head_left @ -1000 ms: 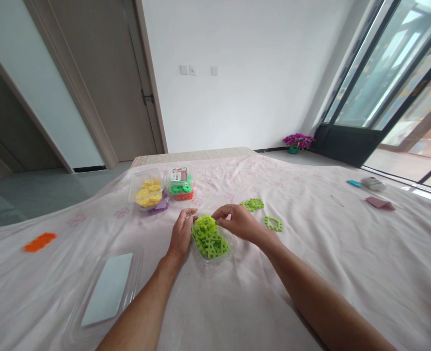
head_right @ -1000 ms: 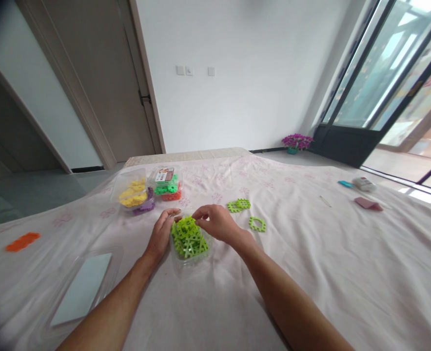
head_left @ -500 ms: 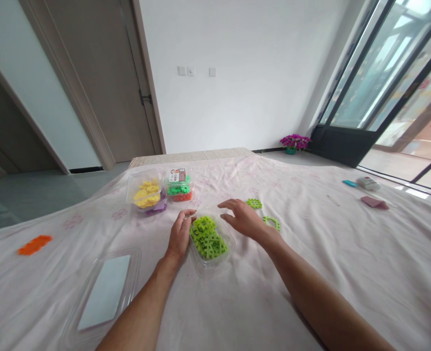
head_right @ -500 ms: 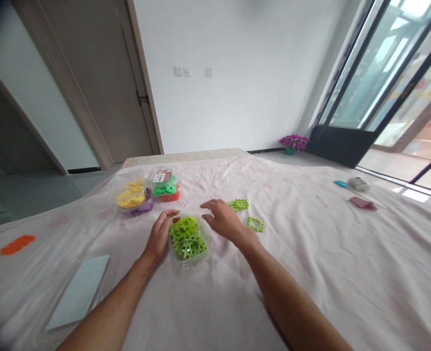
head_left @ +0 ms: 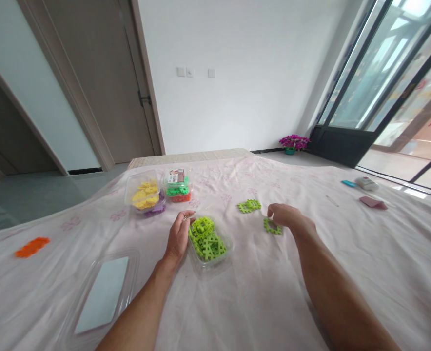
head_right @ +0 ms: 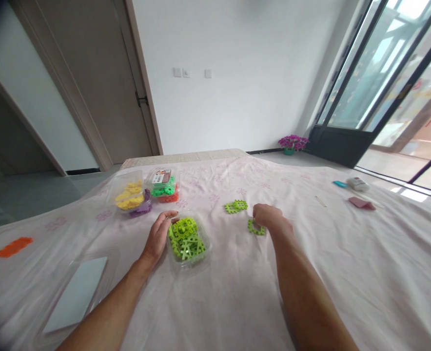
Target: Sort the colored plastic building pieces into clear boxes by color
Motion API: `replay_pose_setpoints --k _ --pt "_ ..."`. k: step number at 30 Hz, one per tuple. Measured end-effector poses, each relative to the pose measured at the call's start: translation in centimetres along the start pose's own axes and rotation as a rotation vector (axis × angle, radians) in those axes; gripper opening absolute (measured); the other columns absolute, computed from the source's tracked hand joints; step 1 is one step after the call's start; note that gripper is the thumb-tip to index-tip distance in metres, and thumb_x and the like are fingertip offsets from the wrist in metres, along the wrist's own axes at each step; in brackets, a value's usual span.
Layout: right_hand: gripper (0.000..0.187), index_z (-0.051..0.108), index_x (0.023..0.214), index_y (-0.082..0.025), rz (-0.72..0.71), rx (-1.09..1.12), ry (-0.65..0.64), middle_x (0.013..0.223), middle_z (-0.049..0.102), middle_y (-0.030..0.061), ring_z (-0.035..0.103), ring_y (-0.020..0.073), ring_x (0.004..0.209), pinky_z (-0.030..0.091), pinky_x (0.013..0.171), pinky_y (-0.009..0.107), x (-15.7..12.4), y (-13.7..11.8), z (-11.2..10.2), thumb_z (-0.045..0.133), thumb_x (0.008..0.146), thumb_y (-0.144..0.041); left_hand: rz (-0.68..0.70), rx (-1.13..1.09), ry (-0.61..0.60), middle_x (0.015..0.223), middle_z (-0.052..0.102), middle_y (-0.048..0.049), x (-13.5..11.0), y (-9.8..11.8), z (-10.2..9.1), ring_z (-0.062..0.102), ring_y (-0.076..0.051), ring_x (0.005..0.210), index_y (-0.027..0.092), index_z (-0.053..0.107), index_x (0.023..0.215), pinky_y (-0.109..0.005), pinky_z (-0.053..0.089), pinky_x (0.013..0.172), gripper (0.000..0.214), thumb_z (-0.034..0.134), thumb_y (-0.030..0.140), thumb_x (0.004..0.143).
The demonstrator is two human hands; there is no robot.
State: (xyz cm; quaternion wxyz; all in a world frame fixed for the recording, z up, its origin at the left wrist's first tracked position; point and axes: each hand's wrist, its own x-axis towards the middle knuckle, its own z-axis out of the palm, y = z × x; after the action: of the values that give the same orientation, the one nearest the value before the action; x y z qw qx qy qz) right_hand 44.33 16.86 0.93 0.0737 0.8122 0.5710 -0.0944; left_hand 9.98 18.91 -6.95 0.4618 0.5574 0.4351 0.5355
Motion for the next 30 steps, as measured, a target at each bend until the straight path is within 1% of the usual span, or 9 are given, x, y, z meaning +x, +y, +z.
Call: replay_pose_setpoints --k 2,5,9,13,17,21,23,26,30 --pt "0.038 0.074 0.102 -0.024 -0.003 0.002 -0.008 0.116 0.071 0.0113 0.067 0.0295 0.104 0.047 0.077 0.035 0.0 0.0 0.1 0.061 0.070 -0.008 0.000 0.004 -0.004 0.112 0.067 -0.0086 0.0 0.0 0.0 0.065 -0.025 0.109 0.019 0.061 0.108 -0.039 0.046 0.096 0.031 0.047 0.038 0.087" --pt "0.035 0.075 0.098 -0.024 -0.048 0.022 0.001 0.110 0.072 0.0091 0.067 0.0277 0.098 0.046 0.073 0.032 0.4 0.0 0.2 0.061 0.068 -0.011 0.005 0.000 0.000 0.111 0.067 -0.0079 0.0 0.0 0.0 0.066 -0.025 0.108 0.019 0.061 0.107 -0.037 0.047 0.094 0.032 0.047 0.039 0.086" --pt "0.031 0.074 0.095 -0.022 -0.175 0.186 0.051 0.095 0.074 0.0046 0.067 0.0213 0.087 0.043 0.068 0.027 0.9 -0.7 0.2 0.062 0.067 -0.015 -0.010 -0.016 0.010 0.107 0.069 -0.0072 0.1 0.0 0.0 0.066 -0.024 0.106 0.019 0.062 0.105 -0.036 0.049 0.092 0.031 0.049 0.039 0.085" --pt "0.026 0.072 0.090 -0.018 -0.300 0.395 0.098 0.084 0.072 0.0022 0.064 0.0163 0.075 0.041 0.062 0.023 -0.3 -3.1 -0.8 0.063 0.065 -0.016 -0.021 -0.025 0.006 0.111 0.068 -0.0069 0.1 -0.1 0.1 0.066 -0.023 0.108 0.020 0.062 0.107 -0.035 0.048 0.094 0.031 0.048 0.038 0.086" --pt "0.025 0.072 0.091 -0.019 -0.430 0.502 0.143 0.079 0.071 0.0007 0.061 0.0134 0.068 0.039 0.058 0.022 -3.3 -6.6 -1.9 0.062 0.068 -0.018 -0.044 -0.022 0.001 0.110 0.068 -0.0069 0.1 0.0 0.0 0.065 -0.023 0.109 0.020 0.061 0.108 -0.036 0.048 0.095 0.031 0.048 0.038 0.087" --pt "0.024 0.073 0.092 -0.021 -0.540 0.493 0.164 0.079 0.072 -0.0003 0.061 0.0119 0.067 0.039 0.059 0.022 -6.0 -9.7 -2.0 0.061 0.072 -0.018 -0.056 -0.024 -0.002 0.108 0.069 -0.0068 0.0 0.2 0.1 0.065 -0.024 0.110 0.021 0.061 0.109 -0.037 0.048 0.094 0.031 0.048 0.038 0.086" --pt "0.025 0.074 0.095 -0.023 -0.585 0.459 0.139 0.081 0.073 -0.0009 0.062 0.0123 0.068 0.038 0.060 0.022 -7.0 -10.8 -1.7 0.064 0.072 -0.021 -0.062 -0.032 -0.003 0.106 0.070 -0.0071 -0.1 0.3 0.1 0.065 -0.024 0.110 0.021 0.061 0.110 -0.037 0.049 0.093 0.032 0.049 0.039 0.086" --pt "0.024 0.075 0.099 -0.025 -0.652 0.426 0.118 0.084 0.075 -0.0011 0.064 0.0134 0.070 0.040 0.061 0.023 -7.8 -11.8 -1.1 0.066 0.076 -0.025 -0.067 -0.031 0.004 0.105 0.071 -0.0083 -0.2 0.5 0.2 0.065 -0.025 0.109 0.020 0.061 0.111 -0.038 0.050 0.092 0.034 0.049 0.039 0.085" --pt "0.025 0.077 0.100 -0.026 -0.761 0.344 0.180 0.091 0.077 0.0006 0.067 0.0171 0.081 0.045 0.072 0.026 -8.2 -12.2 -0.7 0.064 0.080 -0.020 -0.077 -0.032 0.004 0.104 0.072 -0.0090 -0.2 0.6 0.2 0.066 -0.026 0.108 0.019 0.061 0.111 -0.039 0.051 0.091 0.035 0.049 0.039 0.084"
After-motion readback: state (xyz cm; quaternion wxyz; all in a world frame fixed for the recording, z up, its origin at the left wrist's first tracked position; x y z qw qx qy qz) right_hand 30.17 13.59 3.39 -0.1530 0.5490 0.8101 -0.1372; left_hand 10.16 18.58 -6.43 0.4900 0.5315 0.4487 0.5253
